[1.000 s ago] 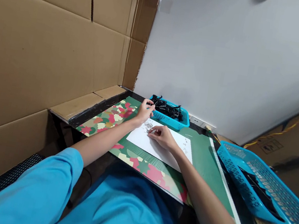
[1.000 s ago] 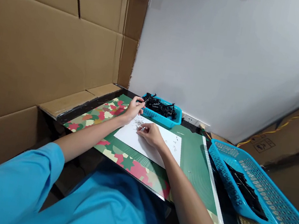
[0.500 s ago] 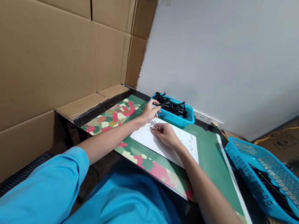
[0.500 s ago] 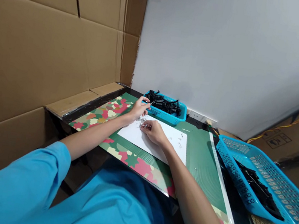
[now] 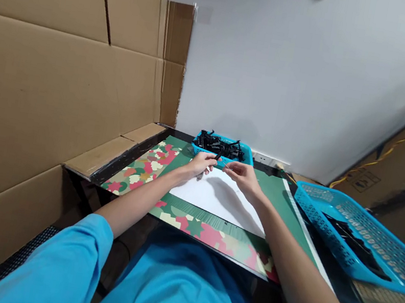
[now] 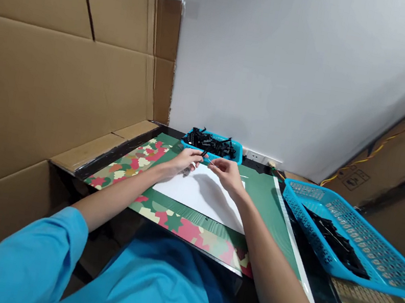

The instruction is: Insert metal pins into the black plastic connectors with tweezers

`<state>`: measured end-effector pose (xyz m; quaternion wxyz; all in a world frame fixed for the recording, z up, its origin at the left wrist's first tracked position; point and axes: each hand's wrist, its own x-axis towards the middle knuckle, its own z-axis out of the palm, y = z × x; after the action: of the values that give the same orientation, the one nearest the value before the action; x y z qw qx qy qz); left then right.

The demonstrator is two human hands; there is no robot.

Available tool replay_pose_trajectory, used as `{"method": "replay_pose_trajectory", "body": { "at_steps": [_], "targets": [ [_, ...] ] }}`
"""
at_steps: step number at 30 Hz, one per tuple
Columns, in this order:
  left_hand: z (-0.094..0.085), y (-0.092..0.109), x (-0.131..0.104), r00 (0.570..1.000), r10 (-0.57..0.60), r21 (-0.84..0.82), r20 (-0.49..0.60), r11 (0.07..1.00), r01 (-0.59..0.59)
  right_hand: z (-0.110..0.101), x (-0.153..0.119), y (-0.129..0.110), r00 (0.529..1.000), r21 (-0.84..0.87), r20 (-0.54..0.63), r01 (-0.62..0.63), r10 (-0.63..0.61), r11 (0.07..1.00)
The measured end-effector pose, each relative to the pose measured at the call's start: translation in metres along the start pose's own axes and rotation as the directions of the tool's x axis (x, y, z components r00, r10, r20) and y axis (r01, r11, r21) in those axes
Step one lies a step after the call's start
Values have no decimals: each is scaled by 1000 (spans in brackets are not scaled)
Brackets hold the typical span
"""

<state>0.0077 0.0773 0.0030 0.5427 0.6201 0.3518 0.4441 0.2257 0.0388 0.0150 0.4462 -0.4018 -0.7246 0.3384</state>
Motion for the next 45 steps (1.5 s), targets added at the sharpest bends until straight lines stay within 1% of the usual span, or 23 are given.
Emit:
{"method": "replay_pose_trajectory", "body": {
  "at_steps": [3,7,12,17,20,23,27,29,30,32,34,36,37,39,41,45],
  "targets": [
    [9,-1,-7,992,68,-43,108,997,-64,-5,-1,2,999,82,-40,-15,18,997],
    [13,-5,-10,983,90,-22,162,996,-88,-5,0,4,995,101,-93,-26,36,995],
    [10,-10,-7,978,99,54,184,992,-110,-6,1,5,992,89,-80,-88,95,992],
    [10,-12,-11,979,88,135,186,984,-114,-5,1,4,993,113,-68,-92,101,989],
    [10,-11,-14,981,102,135,167,983,-126,-3,0,5,992,103,-92,-73,83,992],
    [10,-11,-12,984,104,138,144,983,-124,-1,-2,4,991,38,-88,-102,105,994],
    [12,-11,-10,982,78,117,171,988,-99,1,-3,3,991,29,-52,-121,123,992],
    [14,-10,-11,982,53,124,180,989,-76,-1,-2,4,990,30,-74,-119,121,992],
    [14,-9,-12,983,42,154,181,985,-71,-3,-1,4,989,17,-95,-116,117,993],
    [14,-6,-17,983,49,290,179,952,-101,-9,0,6,984,-43,-138,-116,109,992],
    [14,-3,-24,981,89,467,173,869,-161,-15,0,9,981,-130,-166,-126,104,983],
    [14,0,-29,979,117,602,166,774,-194,-21,0,12,982,-208,-156,-143,112,968],
    [15,1,-31,980,119,643,162,740,-196,-23,-1,14,984,-236,-133,-148,119,960],
    [18,2,-34,980,117,686,163,700,-198,-24,-1,17,986,-274,-84,-159,141,949],
    [20,1,-33,976,127,699,175,683,-214,-23,-2,21,985,-291,-66,-174,161,941],
    [23,-4,-30,958,181,658,221,697,-283,-18,-1,27,980,-265,-118,-186,159,946]
  ]
}}
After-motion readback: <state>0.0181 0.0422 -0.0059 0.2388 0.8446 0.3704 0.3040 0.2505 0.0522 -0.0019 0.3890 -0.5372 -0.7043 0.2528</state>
